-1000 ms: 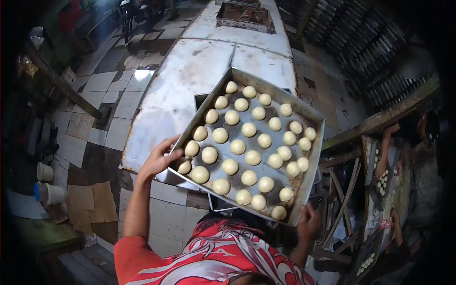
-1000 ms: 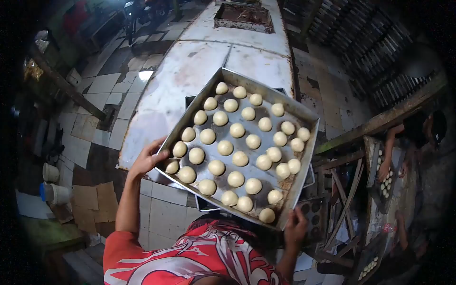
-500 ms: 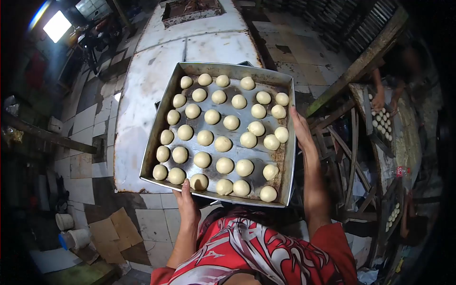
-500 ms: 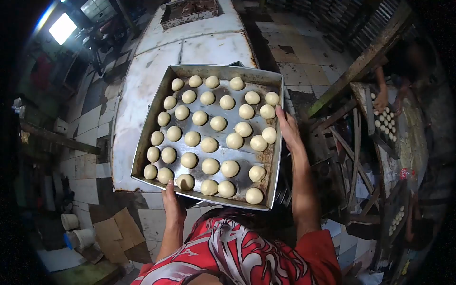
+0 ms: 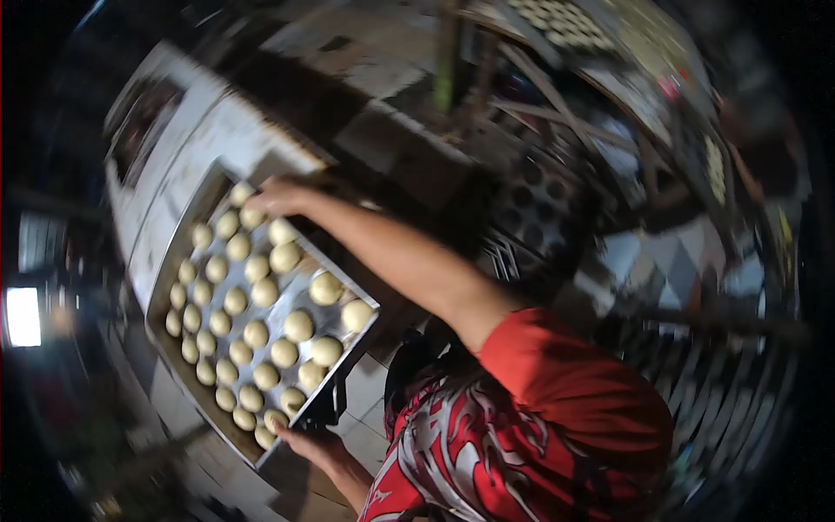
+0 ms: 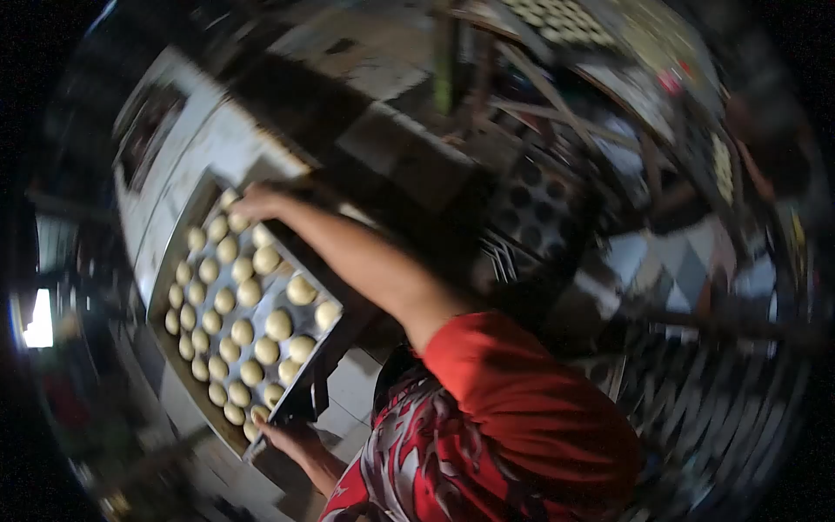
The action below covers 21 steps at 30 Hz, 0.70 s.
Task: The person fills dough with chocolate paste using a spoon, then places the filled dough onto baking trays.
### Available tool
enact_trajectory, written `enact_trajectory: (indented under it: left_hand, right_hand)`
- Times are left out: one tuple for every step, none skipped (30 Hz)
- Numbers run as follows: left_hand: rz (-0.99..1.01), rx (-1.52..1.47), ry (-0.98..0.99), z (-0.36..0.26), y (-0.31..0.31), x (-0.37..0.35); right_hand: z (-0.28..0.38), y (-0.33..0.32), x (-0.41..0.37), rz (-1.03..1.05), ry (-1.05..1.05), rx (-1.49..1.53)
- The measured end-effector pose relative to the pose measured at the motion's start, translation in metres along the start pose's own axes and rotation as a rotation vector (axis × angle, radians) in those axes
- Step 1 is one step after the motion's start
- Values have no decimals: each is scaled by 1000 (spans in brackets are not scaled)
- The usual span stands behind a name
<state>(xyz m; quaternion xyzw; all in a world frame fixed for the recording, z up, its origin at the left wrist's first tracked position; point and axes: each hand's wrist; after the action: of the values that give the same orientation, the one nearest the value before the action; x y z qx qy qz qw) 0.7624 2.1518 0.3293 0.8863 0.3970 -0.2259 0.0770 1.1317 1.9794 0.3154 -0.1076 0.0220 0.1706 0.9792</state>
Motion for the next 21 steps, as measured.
enact_trajectory:
  left_hand:
    - [38, 21, -12, -6, -3, -1]
    - [-72, 231, 96, -5, -2, -7]
    - [-112, 329, 151, -1, -6, -5]
    - [-85, 377, 168, 5, -13, -2]
    - [-42, 404, 167, 15, -23, 4]
    - [14, 425, 150, 26, -33, 11]
    - [73, 452, 124, 37, -46, 20]
    - [131, 479, 102, 44, -59, 33]
    - [200, 525, 92, 50, -69, 48]
    - [262, 564, 73, 53, -77, 65]
    - [313, 603, 55, 56, -80, 78]
    - [368, 637, 30, 59, -81, 88]
    - [429, 671, 10, 63, -79, 99]
    - [488, 704, -1, 67, -74, 111]
    - [548, 743, -11, 70, -70, 122]
    - [603, 776, -14, 75, -67, 133]
    - [647, 813, -33, 80, -63, 142]
    - [683, 851, -50, 85, -59, 148]
    - [710, 884, -67, 93, -55, 152]
    - [740, 934, -88, 100, -51, 156]
    - [761, 987, -105, 107, -46, 158]
  right_hand:
    - [-3, -3, -6, -2, 7, 150]
    - [2, -8, -25, -71, -158, 215]
    - [11, -17, -45, -53, -217, 333]
    - [1, -22, -51, -152, -299, 377]
    - [-8, -26, -56, -249, -383, 410]
    - [-13, -30, -80, -423, -532, 550]
    - [-23, -35, -119, -596, -686, 687]
    - [-40, -43, -163, -744, -645, 704]
    - [-55, -50, -216, -941, -548, 667]
    - [-85, -47, -266, -1144, -422, 742]
    - [-125, -37, -312, -1397, -294, 841]
    - [-185, -17, -366, -1532, -176, 946]
    - [-326, 23, -438, -1689, -66, 1239]
    - [-364, 75, -498, -1465, 460, 497]
    - [-398, 125, -556, -1190, 896, -281]
    - [-412, 184, -610, -1135, 1071, -234]
    - [-413, 236, -655, -1219, 1204, 25]
    - [-403, 280, -692, -1380, 1303, 336]
    - [-388, 314, -717, -1579, 1354, 687]
    - [-371, 339, -732, -1741, 1361, 969]
    - [-360, 363, -740, -1869, 1354, 1170]
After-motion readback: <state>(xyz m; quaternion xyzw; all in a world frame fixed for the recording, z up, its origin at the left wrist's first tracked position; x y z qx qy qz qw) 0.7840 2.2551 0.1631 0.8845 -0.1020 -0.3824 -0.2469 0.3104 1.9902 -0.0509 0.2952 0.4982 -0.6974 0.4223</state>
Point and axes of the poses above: each hand's wrist, its own x-axis towards the middle knuckle, its own y-axis out of the palm, z = x × y, and after that the axes turned 14 degrees about x, right-handed
